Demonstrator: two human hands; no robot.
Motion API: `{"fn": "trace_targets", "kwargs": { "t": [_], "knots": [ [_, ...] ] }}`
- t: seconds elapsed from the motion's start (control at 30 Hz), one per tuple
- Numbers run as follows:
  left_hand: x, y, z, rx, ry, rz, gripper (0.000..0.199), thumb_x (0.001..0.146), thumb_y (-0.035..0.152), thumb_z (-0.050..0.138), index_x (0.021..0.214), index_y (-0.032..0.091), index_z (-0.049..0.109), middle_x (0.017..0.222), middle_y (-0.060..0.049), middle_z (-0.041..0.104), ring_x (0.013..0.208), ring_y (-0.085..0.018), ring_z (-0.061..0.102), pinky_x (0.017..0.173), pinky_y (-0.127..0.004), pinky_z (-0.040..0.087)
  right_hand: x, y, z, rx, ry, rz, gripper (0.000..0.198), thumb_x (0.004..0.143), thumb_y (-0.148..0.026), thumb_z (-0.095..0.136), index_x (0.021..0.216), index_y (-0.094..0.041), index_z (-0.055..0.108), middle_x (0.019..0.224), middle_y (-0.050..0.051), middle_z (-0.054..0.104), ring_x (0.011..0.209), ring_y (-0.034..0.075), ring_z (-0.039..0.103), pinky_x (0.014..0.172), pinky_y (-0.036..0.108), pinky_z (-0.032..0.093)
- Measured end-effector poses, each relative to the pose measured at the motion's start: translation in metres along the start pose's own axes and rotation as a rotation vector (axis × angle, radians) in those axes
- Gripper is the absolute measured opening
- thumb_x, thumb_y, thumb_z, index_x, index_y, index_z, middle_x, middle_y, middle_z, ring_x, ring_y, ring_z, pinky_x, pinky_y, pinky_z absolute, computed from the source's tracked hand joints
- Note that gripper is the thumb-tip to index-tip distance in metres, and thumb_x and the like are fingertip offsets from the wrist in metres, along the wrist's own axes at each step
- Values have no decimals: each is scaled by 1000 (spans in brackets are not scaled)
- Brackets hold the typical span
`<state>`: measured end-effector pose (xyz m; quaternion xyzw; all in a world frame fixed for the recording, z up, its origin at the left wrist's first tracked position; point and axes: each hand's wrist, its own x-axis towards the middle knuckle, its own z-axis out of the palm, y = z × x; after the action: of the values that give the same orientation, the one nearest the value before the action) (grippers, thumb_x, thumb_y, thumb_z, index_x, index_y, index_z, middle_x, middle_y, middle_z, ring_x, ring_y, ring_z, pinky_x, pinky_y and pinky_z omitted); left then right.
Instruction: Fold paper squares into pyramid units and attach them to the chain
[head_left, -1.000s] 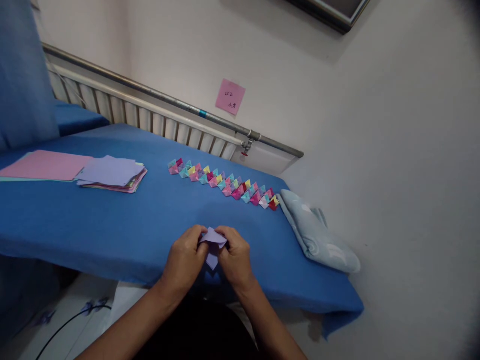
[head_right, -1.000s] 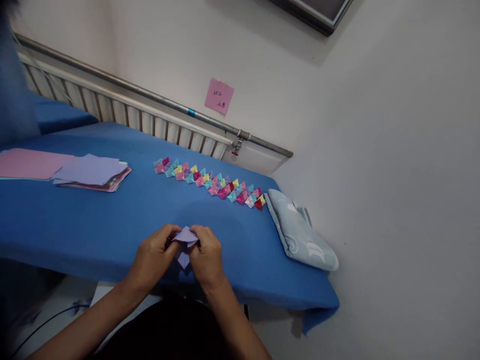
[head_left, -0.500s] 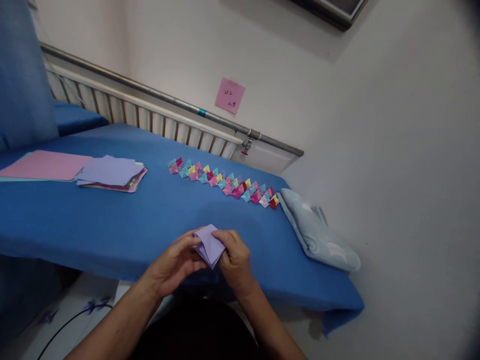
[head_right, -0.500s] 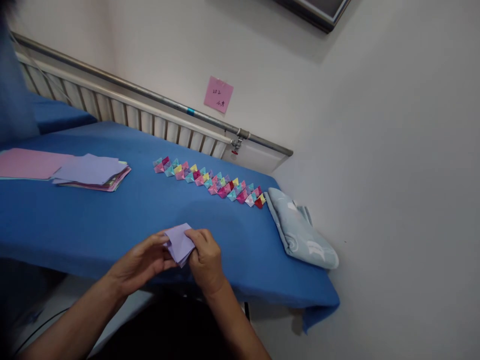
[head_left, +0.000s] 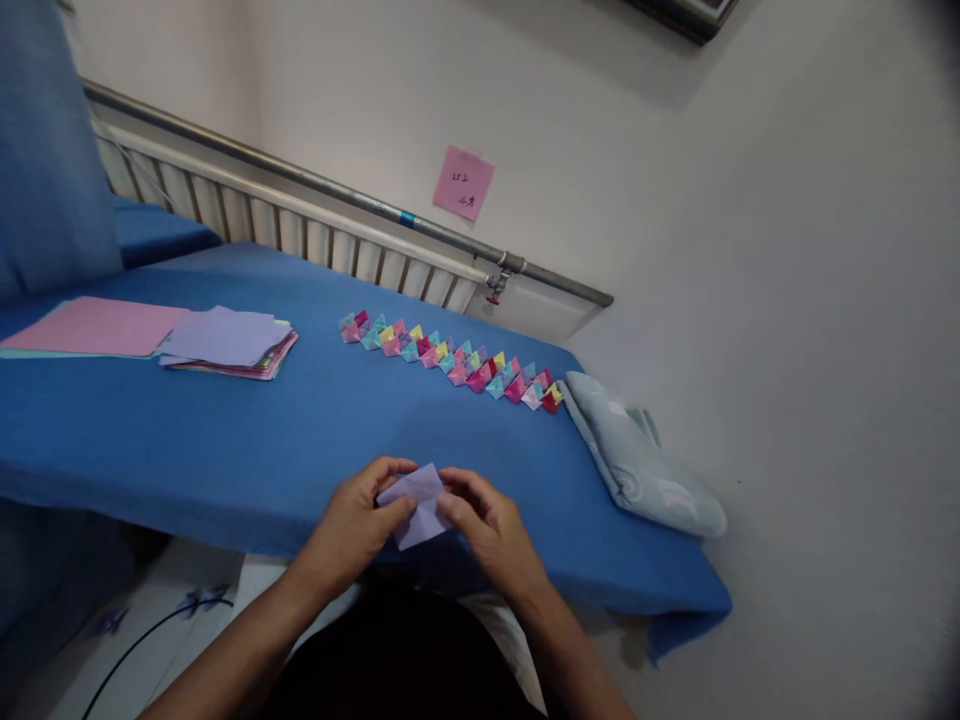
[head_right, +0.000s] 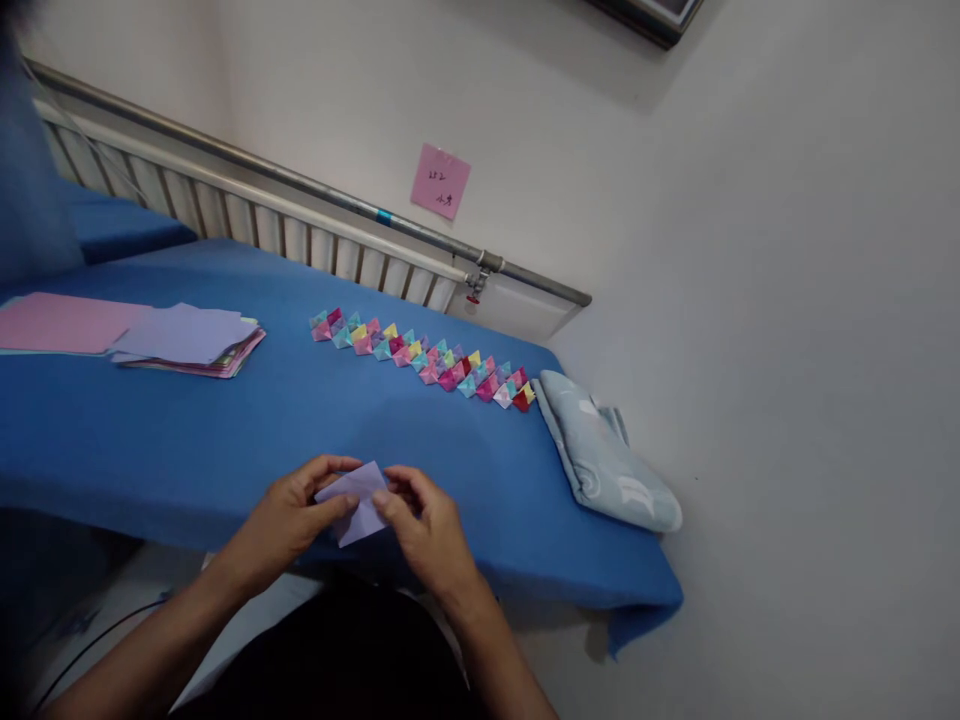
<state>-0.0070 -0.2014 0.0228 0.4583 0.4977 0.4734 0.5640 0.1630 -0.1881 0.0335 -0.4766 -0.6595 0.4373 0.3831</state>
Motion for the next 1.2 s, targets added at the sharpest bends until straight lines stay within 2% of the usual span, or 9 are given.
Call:
{"fn": "trace_targets", "kwargs": {
  "t": [0.07,0.17,0.27,0.4,0.57,0.73,0.9,1.07,1.2],
  "knots": [
    [-3,1,2,77,-27,45,33,72,38,59,99,19,62,85,-1,70,74,-16,62,66,-26,47,0,-5,3,33,-29,45,18,79,-33,63,87,-18,69,75,1,66,70,14,59,63,24,48],
    [-6,4,-1,136,-47,52,24,76,39,57,87,19,65,75,1,65,69,-14,57,64,-24,43,-1,-6,5,31,26,55,17,78,-33,64,73,-18,68,65,-2,58,63,11,51,57,21,41],
    [-7,7,-7,132,-46,38,25,77,42,57,75,19,66,67,2,61,65,-13,53,62,-23,41,-4,-4,2,47,44,47,17,77,-33,64,70,-18,66,65,-3,56,62,11,48,56,21,38],
    [-9,9,-10,106,-57,3,25,74,41,60,68,18,66,65,2,60,65,-13,52,63,-24,40,-5,-7,1,99,-21,111,18,77,-34,63,70,-18,64,61,-3,53,58,10,45,54,21,36],
    [-9,10,-7,65,-71,-54,24,70,40,63,62,18,63,61,2,58,60,-12,51,60,-24,41,-2,-11,5,57,10,98,22,79,-38,61,69,-18,61,60,-4,49,55,9,41,51,20,33],
    [-6,6,-7,-1,-132,-126,26,70,43,63,65,17,62,61,2,57,59,-12,50,60,-24,42,0,-3,9,115,40,180,29,82,-41,54,64,-18,55,55,-5,41,51,9,36,49,21,29],
    [-3,4,-10,10,-66,-158,29,65,45,66,60,17,59,55,4,54,55,-10,48,56,-23,40,-1,1,7,93,44,162,27,80,-42,59,69,-17,60,61,-4,48,56,9,41,52,21,31],
    [2,0,-13,-2,51,-134,29,62,45,68,63,17,62,57,3,57,54,-11,50,55,-24,41,-1,9,3,189,-64,324,23,70,-39,66,67,-18,57,52,-7,46,46,7,38,47,22,30],
    [11,-4,-15,86,59,-157,27,68,44,62,68,17,61,56,3,57,52,-12,51,53,-24,41,3,18,5,151,32,245,25,72,-32,62,94,-20,61,55,-8,45,46,8,39,48,21,31]
  ]
}}
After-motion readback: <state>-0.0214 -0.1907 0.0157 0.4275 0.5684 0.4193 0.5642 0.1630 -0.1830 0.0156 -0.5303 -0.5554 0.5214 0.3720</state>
